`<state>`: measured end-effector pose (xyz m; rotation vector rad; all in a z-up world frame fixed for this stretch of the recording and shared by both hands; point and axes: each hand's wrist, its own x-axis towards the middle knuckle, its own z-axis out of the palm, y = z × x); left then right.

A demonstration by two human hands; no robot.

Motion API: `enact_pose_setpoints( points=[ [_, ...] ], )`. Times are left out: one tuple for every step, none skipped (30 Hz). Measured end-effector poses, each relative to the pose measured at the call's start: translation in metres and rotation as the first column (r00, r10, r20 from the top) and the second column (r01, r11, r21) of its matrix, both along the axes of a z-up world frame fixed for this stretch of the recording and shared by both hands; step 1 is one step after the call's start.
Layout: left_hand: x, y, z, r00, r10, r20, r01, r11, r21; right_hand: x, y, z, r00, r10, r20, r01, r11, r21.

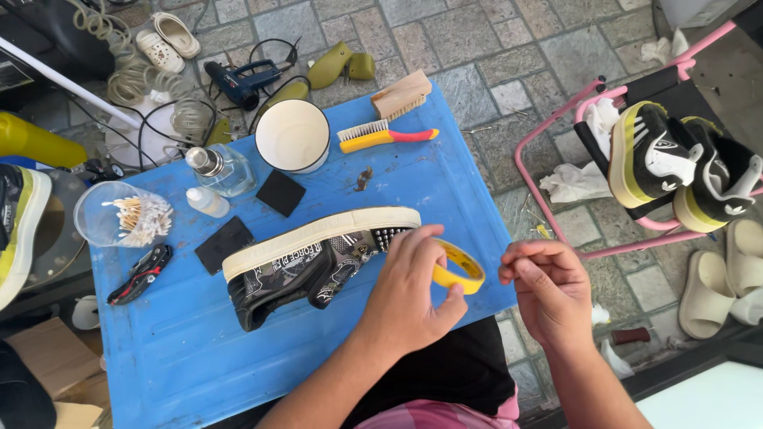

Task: The person applies yellow masking tape along the sole edge of a black sneaker with white stripes. They then place the shoe on a rack and repeat the taping process on a second black sneaker with a studded design, carefully aligning the tape along the sole perimeter.

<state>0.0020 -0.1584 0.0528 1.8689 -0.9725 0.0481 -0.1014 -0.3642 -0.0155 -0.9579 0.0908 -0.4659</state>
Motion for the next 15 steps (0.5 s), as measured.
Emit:
enact_pose_setpoints(
  points=[
    [0.009,-0.003,0.004,0.999,-0.033,-0.015,0.034,0.998,0.052,0.002,0.001,0.003,1.0,0.018,0.01,-0.018,1.0,-0.007],
    [0.015,-0.005,0.008,0.997,-0.066,-0.041,0.07,0.992,0.105,0.001,0.002,0.006,0.999,0.039,0.016,-0.039,0.999,-0.006],
    [0.02,-0.007,0.011,0.993,-0.098,-0.069,0.107,0.982,0.157,0.0,0.002,0.009,0.998,0.06,0.022,-0.06,0.998,-0.004],
    [0.025,-0.008,0.014,0.991,-0.13,-0.023,0.132,0.98,0.151,0.002,0.001,0.011,0.996,0.077,0.037,-0.077,0.997,-0.005],
    [0.03,-0.009,0.018,0.987,-0.162,0.022,0.157,0.977,0.146,0.004,0.001,0.014,0.994,0.1,0.037,-0.099,0.995,-0.027],
    [0.033,-0.01,0.021,0.979,-0.194,0.066,0.183,0.973,0.14,0.004,0.0,0.017,0.992,0.122,0.034,-0.12,0.992,-0.049],
    [0.035,-0.01,0.023,0.975,-0.217,0.055,0.204,0.963,0.175,0.003,0.0,0.02,0.989,0.144,0.031,-0.141,0.987,-0.071],
    [0.038,-0.011,0.026,0.971,-0.235,0.047,0.221,0.954,0.203,0.004,-0.001,0.024,0.988,0.152,0.026,-0.149,0.985,-0.085],
    [0.039,-0.012,0.028,0.967,-0.253,0.04,0.237,0.944,0.23,0.004,-0.003,0.028,0.987,0.16,0.021,-0.157,0.983,-0.098],
    [0.039,-0.014,0.03,0.966,-0.258,0.031,0.246,0.945,0.218,0.004,-0.003,0.031,0.985,0.169,0.013,-0.167,0.98,-0.109],
    [0.039,-0.016,0.031,0.964,-0.264,0.022,0.254,0.945,0.205,0.003,-0.003,0.036,0.987,0.158,-0.034,-0.161,0.972,-0.171],
    [0.039,-0.017,0.032,0.964,-0.266,0.017,0.258,0.947,0.194,0.003,-0.004,0.041,0.986,0.146,-0.076,-0.16,0.959,-0.233],
    [0.039,-0.018,0.034,0.962,-0.27,0.041,0.258,0.948,0.185,0.004,-0.005,0.046,0.984,0.132,-0.117,-0.161,0.942,-0.294],
    [0.039,-0.019,0.035,0.96,-0.273,0.064,0.258,0.95,0.178,0.005,-0.005,0.05,0.986,0.127,-0.108,-0.154,0.942,-0.297],
    [0.038,-0.019,0.036,0.958,-0.275,0.086,0.258,0.951,0.171,0.007,-0.004,0.053,0.987,0.123,-0.099,-0.147,0.942,-0.3]
  ],
)
